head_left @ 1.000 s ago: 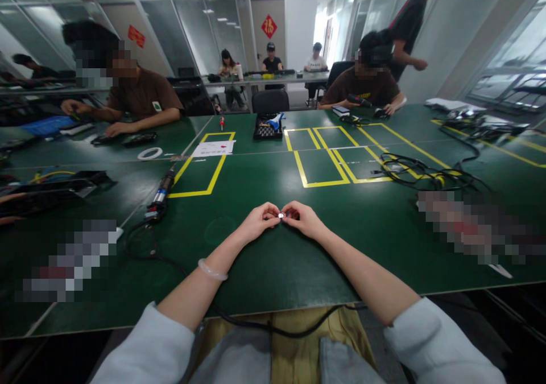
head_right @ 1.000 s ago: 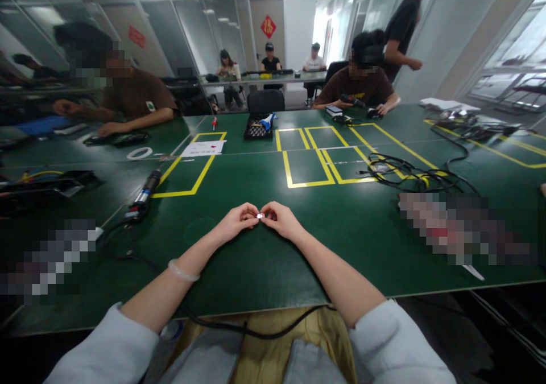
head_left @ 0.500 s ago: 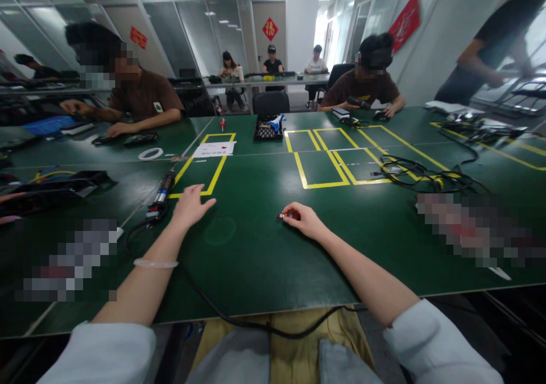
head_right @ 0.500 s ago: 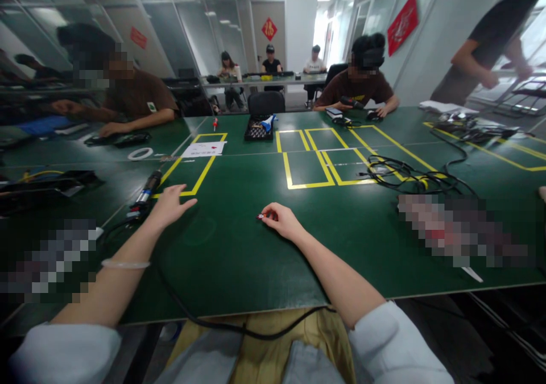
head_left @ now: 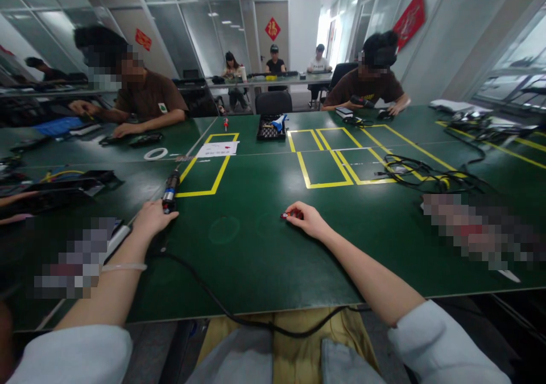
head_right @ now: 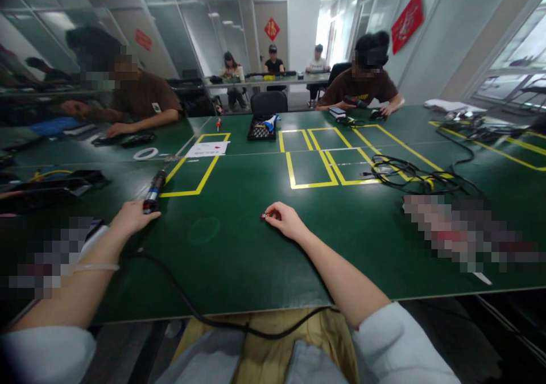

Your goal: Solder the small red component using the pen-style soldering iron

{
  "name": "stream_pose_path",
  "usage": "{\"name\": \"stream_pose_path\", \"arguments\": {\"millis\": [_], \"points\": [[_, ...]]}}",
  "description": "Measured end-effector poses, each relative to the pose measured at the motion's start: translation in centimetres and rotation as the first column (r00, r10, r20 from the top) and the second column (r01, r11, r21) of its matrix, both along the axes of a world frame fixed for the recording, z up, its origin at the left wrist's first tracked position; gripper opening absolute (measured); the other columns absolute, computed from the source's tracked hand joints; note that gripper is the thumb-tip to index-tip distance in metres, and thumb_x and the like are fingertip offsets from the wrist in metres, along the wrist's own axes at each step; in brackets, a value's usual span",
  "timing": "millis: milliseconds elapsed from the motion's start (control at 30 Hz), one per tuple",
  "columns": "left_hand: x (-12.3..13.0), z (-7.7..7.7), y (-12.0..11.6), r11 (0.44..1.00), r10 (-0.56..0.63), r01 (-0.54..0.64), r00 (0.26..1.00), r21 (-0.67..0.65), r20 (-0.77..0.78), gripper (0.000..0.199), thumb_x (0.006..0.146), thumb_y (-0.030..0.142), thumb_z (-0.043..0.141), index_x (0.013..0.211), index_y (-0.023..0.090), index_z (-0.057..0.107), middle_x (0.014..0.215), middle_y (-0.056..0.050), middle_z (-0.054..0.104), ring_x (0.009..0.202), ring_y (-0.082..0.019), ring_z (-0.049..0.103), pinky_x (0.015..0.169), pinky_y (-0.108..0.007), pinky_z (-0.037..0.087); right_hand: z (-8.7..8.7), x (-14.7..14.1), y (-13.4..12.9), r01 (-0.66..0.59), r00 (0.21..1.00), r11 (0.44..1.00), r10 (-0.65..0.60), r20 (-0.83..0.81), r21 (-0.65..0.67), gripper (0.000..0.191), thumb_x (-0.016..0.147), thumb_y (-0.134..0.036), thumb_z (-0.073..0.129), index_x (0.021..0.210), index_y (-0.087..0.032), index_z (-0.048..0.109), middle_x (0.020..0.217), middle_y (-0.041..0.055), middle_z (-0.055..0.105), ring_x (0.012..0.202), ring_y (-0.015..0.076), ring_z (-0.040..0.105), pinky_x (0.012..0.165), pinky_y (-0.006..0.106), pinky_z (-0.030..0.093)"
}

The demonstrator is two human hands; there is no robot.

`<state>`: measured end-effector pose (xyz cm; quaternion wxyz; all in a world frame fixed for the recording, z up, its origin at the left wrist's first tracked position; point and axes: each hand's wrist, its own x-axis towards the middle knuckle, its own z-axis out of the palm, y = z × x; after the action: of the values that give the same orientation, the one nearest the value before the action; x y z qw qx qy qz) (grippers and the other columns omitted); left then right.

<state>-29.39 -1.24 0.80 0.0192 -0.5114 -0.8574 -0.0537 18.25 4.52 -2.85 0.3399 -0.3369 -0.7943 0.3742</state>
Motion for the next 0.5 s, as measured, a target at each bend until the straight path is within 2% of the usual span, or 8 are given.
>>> {"name": "stream_pose_path", "arguments": {"millis": [133,233,333,500], "points": [[3.1,0.6,0.2,0.993,0.039,-0.048,0.996,-0.11,-0.076,0.056,0.079,0.052,0.056,0.112,0.007,0.052,0.122,-0.022,0.053,0.105,-0.034,0.056,0.079,-0.041,0.048,0.1,-0.1,-0.1,-0.004,1.0,1.0,0.004,-0.005,-0.004,0.016,0.08,-0.025,0.062,0.093,-0.016,0.062,0.077,0.0003,0.059,0.064,0.0106,0.05,0.062,0.023,0.041],[6.3,0.8,0.5,0.996,0.012,-0.018,0.997,-0.085,-0.073,0.06,0.079,0.054,0.054,0.117,0.008,0.051,0.124,-0.024,0.05,0.105,-0.035,0.057,0.077,-0.041,0.049,0.2,0.0,-0.2,-0.003,1.0,1.0,0.003,-0.007,0.001,0.016,0.08,-0.026,0.062,0.093,-0.016,0.062,0.077,0.0002,0.059,0.064,0.0108,0.05,0.062,0.023,0.041],[9.9,0.5,0.8,0.997,-0.056,0.052,0.996,-0.062,-0.071,0.059,0.078,0.053,0.053,0.12,0.011,0.052,0.123,-0.021,0.051,0.105,-0.035,0.057,0.078,-0.041,0.049,0.3,0.0,-0.2,0.001,1.0,1.0,-0.001,-0.004,-0.001,0.017,0.08,-0.026,0.062,0.093,-0.016,0.062,0.077,0.0001,0.059,0.064,0.0108,0.05,0.062,0.024,0.041],[16.4,0.1,1.3,0.969,-0.248,0.248,0.968,-0.001,-0.034,0.058,0.078,0.049,0.054,0.125,0.015,0.049,0.123,-0.016,0.05,0.108,-0.031,0.054,0.081,-0.038,0.048,0.3,-0.1,-0.3,-0.011,1.0,0.999,0.011,-0.02,-0.036,0.016,0.081,-0.026,0.061,0.094,-0.016,0.06,0.074,-0.0007,0.058,0.063,0.0106,0.049,0.061,0.023,0.04]]}}
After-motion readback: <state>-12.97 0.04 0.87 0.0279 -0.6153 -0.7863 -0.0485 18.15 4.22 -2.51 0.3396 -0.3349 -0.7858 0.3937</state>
